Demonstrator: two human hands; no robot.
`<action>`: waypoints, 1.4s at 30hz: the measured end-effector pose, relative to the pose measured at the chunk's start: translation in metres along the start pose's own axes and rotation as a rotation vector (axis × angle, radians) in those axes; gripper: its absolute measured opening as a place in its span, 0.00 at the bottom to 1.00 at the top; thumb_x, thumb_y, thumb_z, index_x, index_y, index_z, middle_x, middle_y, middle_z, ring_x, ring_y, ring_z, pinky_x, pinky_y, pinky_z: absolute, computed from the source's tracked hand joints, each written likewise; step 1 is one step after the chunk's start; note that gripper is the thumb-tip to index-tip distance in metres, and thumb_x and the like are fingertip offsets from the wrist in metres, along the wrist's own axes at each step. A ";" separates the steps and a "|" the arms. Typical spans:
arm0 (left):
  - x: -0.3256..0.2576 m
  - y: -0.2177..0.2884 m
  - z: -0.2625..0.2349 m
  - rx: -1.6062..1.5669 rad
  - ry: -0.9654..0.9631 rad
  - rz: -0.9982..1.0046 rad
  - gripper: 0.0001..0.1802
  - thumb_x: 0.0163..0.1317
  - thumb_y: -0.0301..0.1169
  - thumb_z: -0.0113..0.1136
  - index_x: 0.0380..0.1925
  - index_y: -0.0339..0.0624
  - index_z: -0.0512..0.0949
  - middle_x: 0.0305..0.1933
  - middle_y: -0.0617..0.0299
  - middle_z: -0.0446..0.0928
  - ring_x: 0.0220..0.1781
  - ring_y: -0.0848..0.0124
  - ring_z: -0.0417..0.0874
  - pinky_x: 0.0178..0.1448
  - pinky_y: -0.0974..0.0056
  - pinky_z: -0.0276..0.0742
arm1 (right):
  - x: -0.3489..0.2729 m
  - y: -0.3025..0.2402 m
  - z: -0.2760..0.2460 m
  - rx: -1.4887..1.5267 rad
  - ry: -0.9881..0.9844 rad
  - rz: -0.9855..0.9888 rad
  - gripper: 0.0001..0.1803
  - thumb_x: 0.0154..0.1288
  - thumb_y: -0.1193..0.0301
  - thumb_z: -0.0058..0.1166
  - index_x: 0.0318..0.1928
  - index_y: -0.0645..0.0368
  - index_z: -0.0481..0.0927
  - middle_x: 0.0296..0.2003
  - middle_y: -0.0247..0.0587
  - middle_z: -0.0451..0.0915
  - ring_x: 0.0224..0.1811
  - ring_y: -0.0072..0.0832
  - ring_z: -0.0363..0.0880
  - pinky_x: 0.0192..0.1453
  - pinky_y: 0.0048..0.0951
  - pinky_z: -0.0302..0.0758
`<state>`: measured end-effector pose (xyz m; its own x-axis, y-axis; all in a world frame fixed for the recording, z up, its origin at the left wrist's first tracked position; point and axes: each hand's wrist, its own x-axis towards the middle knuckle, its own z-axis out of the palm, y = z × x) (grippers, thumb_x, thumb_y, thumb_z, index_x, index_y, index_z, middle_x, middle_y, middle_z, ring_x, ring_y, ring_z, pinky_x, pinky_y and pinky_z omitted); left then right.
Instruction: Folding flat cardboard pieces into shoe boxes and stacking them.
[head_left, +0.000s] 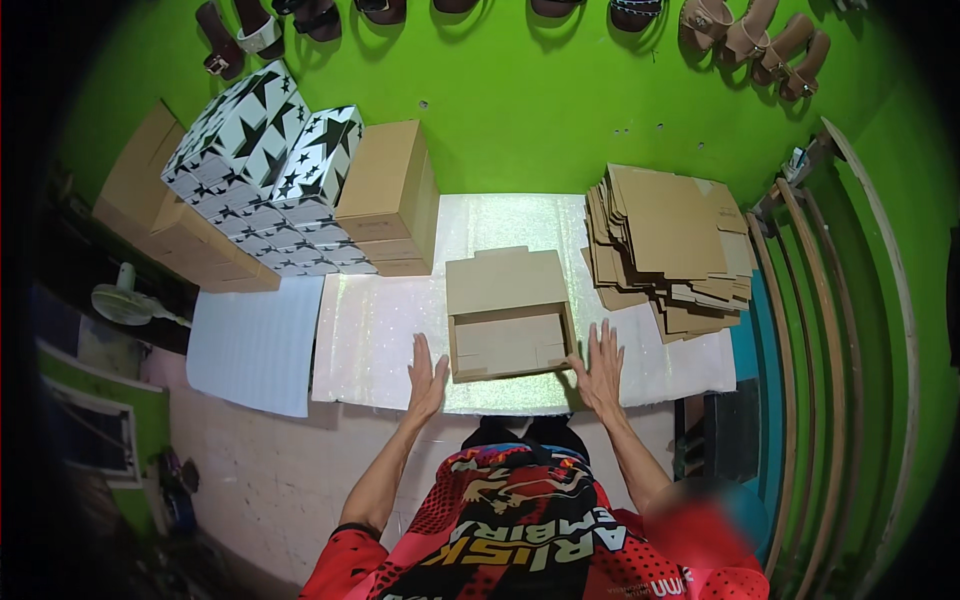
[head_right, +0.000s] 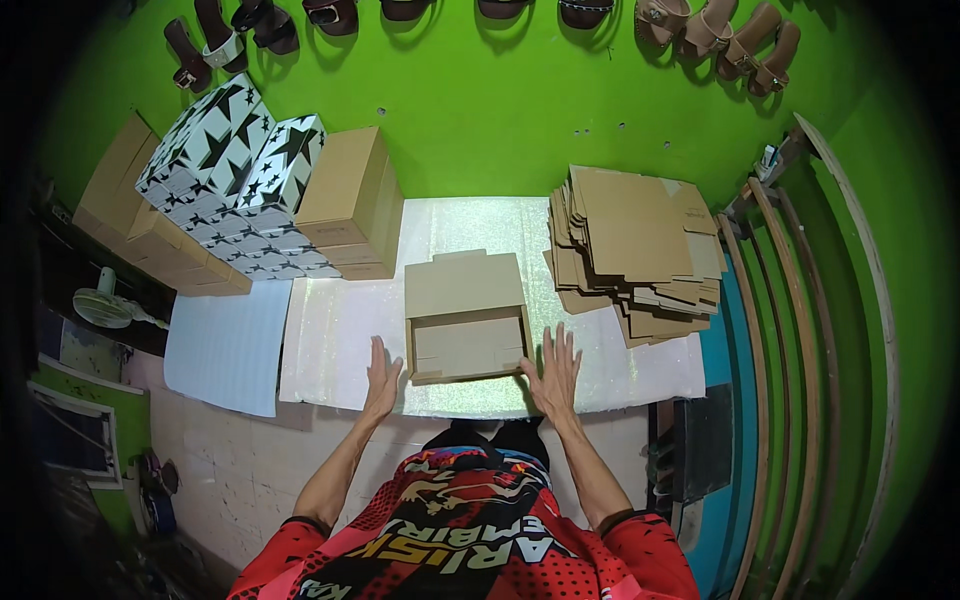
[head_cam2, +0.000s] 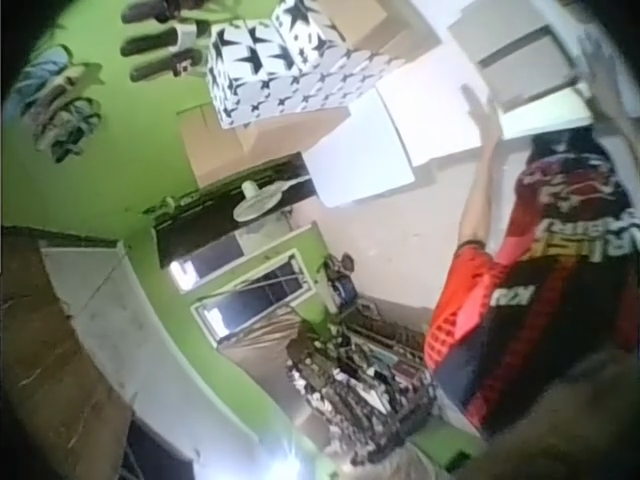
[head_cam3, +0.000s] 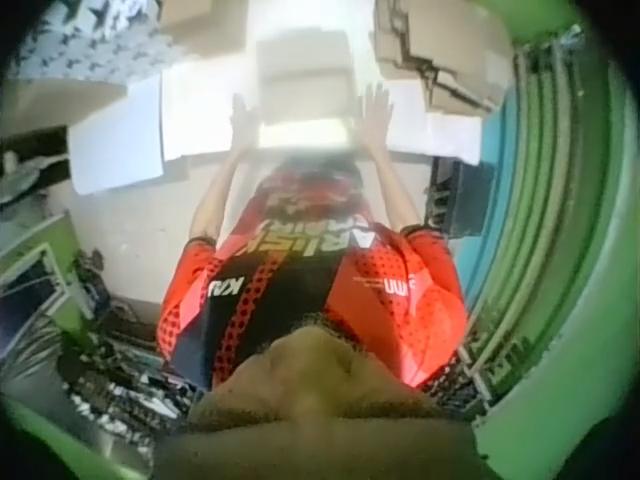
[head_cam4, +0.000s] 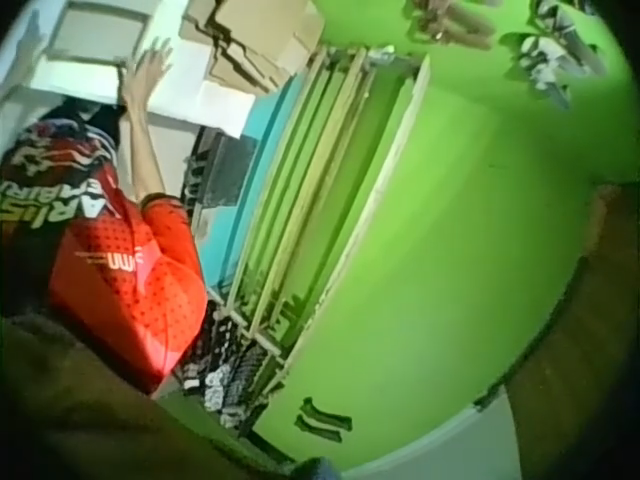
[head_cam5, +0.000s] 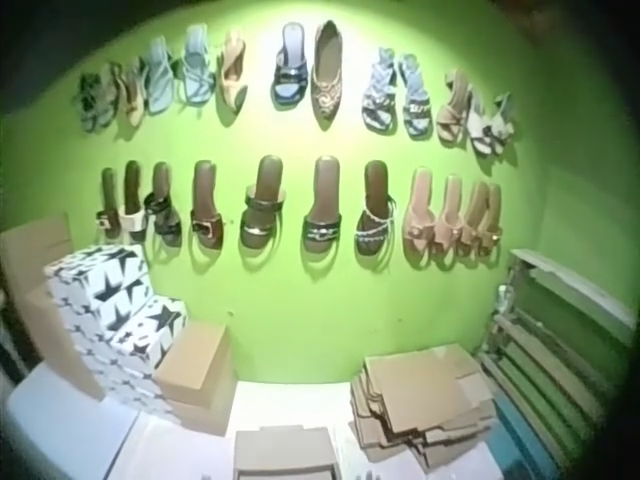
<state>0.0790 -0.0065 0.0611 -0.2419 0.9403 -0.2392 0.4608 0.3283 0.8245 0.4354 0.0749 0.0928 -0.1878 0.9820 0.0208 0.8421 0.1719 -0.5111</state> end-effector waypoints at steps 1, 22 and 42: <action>0.004 0.005 -0.001 0.113 0.056 0.020 0.47 0.80 0.57 0.40 0.85 0.43 0.35 0.90 0.49 0.31 0.91 0.53 0.31 0.86 0.33 0.27 | 0.008 -0.003 -0.001 -0.031 -0.001 -0.054 0.50 0.77 0.38 0.45 0.84 0.58 0.52 0.85 0.55 0.43 0.88 0.56 0.36 0.86 0.65 0.34; 0.025 0.007 0.021 0.563 -0.048 0.201 0.49 0.78 0.60 0.46 0.86 0.46 0.41 0.90 0.49 0.36 0.91 0.51 0.34 0.82 0.25 0.21 | 0.022 -0.006 0.026 0.009 -0.172 -0.069 0.48 0.80 0.40 0.41 0.83 0.66 0.52 0.85 0.55 0.43 0.88 0.55 0.37 0.86 0.65 0.33; 0.109 0.002 -0.008 -0.522 0.022 -0.090 0.18 0.69 0.28 0.64 0.58 0.50 0.87 0.83 0.38 0.60 0.87 0.49 0.55 0.86 0.55 0.51 | 0.132 0.041 0.045 0.792 -0.138 0.279 0.18 0.74 0.71 0.59 0.60 0.61 0.86 0.46 0.36 0.88 0.49 0.24 0.82 0.55 0.26 0.77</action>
<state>0.0463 0.0958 0.0408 -0.2810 0.9067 -0.3144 -0.0474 0.3141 0.9482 0.4219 0.2079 0.0361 -0.1290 0.9530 -0.2743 0.2741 -0.2316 -0.9334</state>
